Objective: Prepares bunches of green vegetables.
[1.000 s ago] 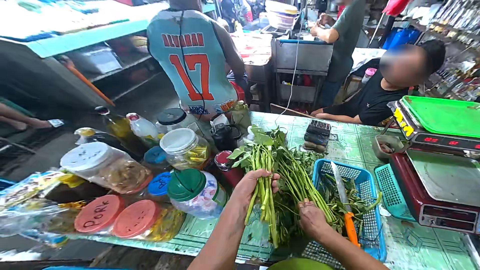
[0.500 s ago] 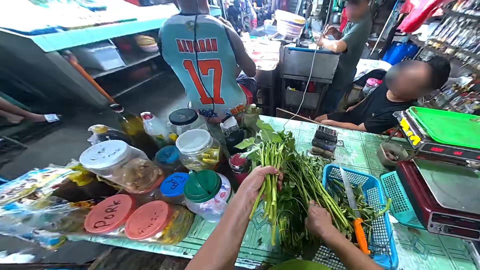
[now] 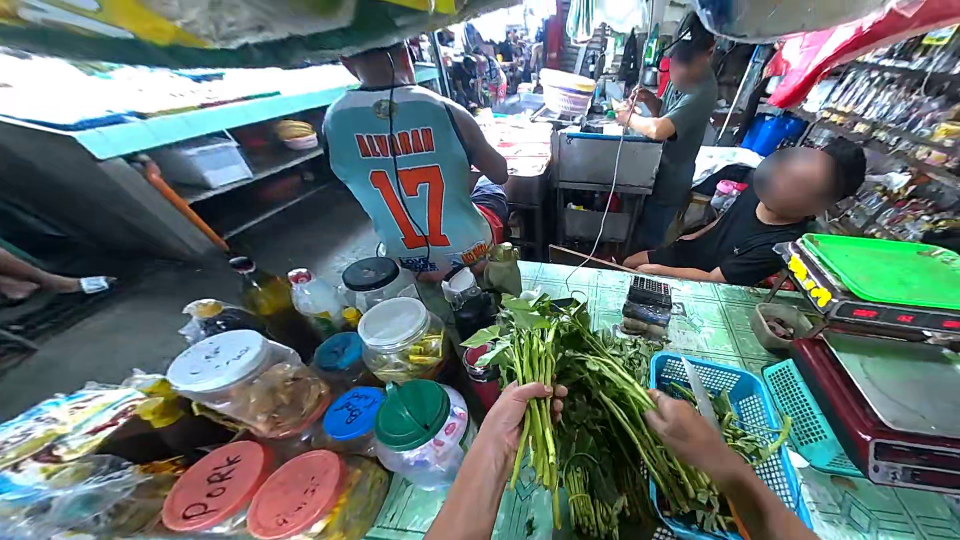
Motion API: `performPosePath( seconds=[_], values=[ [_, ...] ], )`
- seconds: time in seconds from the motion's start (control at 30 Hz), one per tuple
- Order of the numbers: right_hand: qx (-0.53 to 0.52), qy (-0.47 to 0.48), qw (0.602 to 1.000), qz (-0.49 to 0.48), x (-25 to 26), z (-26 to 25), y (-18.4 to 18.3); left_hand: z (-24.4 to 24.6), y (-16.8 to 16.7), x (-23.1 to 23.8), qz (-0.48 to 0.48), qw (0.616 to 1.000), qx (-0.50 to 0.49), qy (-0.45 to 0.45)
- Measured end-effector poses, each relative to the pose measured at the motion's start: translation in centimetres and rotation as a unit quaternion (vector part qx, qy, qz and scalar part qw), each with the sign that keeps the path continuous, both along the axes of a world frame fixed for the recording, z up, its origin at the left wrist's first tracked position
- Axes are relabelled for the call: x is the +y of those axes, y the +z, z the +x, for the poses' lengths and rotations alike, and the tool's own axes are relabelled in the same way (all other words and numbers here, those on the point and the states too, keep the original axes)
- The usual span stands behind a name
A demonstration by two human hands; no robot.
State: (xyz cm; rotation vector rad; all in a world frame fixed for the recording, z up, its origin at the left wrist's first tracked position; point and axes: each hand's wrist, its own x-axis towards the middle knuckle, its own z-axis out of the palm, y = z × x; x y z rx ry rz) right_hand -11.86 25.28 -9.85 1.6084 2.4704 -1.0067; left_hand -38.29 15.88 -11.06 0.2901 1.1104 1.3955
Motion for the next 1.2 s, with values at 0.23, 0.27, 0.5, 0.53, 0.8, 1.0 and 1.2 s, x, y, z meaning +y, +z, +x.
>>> performPosePath(
  seconds=[0.23, 0.27, 0.5, 0.53, 0.8, 1.0, 1.2],
  values=[
    [0.297, -0.027, 0.954, 0.012, 2.3, 7.3, 11.4, 1.3, -2.7, 1.3, 0.016, 0.995, -0.041, 0.085],
    [0.348, -0.042, 0.937, -0.005, 2.6, 8.2, 11.9, 1.6, -3.0, 1.6, 0.016, 0.994, -0.05, 0.096],
    [0.449, -0.071, 0.886, -0.092, 3.4, 6.1, 6.5, 9.3, -5.4, 3.0, 0.058, 0.994, -0.06, 0.073],
    [0.455, -0.071, 0.882, -0.098, 3.3, 5.1, 4.8, 10.6, -5.8, 3.2, 0.064, 0.994, -0.057, 0.066],
    [0.276, -0.056, 0.956, 0.082, 1.2, 0.1, -5.0, 15.8, -5.6, 4.8, 0.008, 0.989, -0.122, 0.082],
    [0.277, -0.04, 0.936, 0.213, 0.7, 0.2, -5.7, 16.0, -5.8, 5.1, 0.012, 0.986, -0.137, 0.098],
    [0.407, -0.046, 0.874, 0.261, 0.6, 0.0, -7.4, 15.4, -5.3, 5.4, 0.01, 0.988, -0.098, 0.116]
  ],
)
